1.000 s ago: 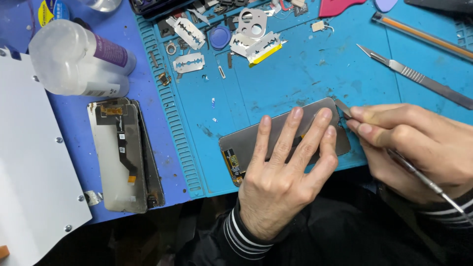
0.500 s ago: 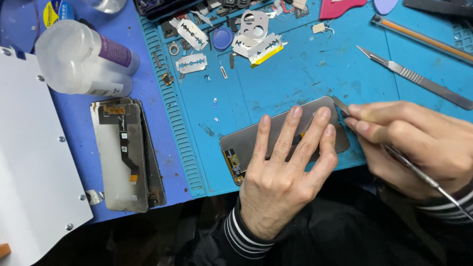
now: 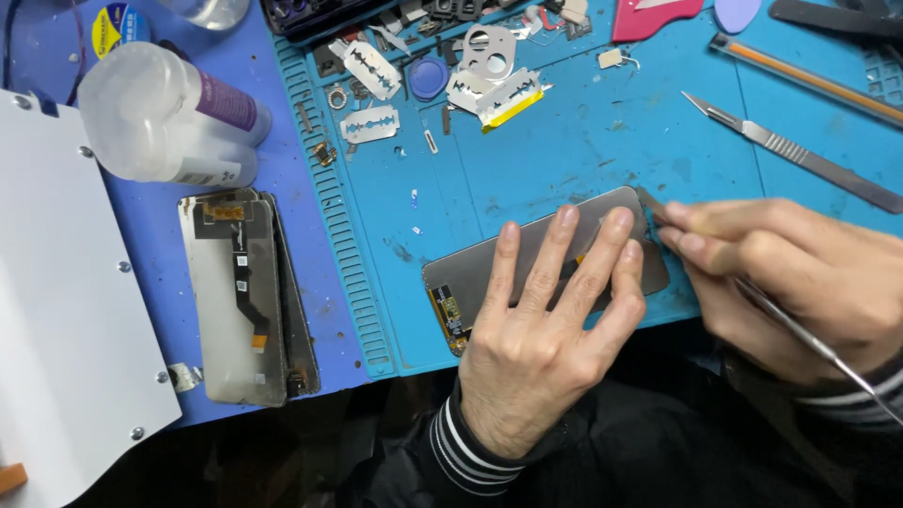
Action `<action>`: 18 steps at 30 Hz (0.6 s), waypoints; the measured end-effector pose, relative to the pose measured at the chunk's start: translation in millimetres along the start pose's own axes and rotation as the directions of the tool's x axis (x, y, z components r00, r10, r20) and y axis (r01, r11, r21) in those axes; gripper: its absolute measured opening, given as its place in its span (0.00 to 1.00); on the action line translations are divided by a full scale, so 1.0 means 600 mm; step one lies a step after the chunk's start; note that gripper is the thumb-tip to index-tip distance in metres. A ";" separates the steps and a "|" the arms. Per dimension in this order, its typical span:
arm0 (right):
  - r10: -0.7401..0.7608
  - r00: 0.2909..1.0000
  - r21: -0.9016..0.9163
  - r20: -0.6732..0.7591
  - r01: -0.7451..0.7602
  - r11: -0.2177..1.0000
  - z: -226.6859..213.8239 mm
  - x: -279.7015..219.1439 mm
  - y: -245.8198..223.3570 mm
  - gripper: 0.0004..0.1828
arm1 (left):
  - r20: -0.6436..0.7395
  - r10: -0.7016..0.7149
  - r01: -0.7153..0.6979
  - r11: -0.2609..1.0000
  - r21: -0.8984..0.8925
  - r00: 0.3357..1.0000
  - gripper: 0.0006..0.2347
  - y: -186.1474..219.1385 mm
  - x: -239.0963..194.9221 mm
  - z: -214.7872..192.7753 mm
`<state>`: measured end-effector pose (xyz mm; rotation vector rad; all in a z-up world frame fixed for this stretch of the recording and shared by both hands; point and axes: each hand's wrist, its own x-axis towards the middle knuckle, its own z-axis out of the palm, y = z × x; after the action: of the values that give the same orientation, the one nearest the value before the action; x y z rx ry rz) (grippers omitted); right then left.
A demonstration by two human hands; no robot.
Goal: Scraping and cleaning a smartphone screen component using a precision tool on an electronics repair workbench.
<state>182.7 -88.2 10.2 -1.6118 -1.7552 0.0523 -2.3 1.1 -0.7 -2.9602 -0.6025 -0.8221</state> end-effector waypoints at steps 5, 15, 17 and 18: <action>-0.034 0.998 -0.001 0.046 0.035 0.999 -0.011 -0.004 -0.010 0.04 | -0.001 -0.010 0.010 1.000 -0.014 1.000 0.04 0.000 0.000 -0.001; 0.021 1.000 0.015 0.000 -0.021 1.000 -0.006 0.012 -0.021 0.06 | 0.004 0.006 -0.006 1.000 0.000 1.000 0.05 0.000 -0.001 0.001; 0.015 1.000 0.006 0.004 -0.015 1.000 -0.010 0.011 -0.021 0.06 | 0.017 0.012 -0.012 1.000 0.001 1.000 0.05 0.002 0.000 -0.001; 0.002 1.000 0.001 0.011 -0.002 1.000 -0.010 0.013 -0.022 0.07 | 0.028 0.011 -0.011 1.000 0.006 1.000 0.06 0.001 0.000 -0.003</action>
<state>175.3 -87.0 24.8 -1.6160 -1.7616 0.0636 -3.2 0.3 0.8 -2.9712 -0.5889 -0.7774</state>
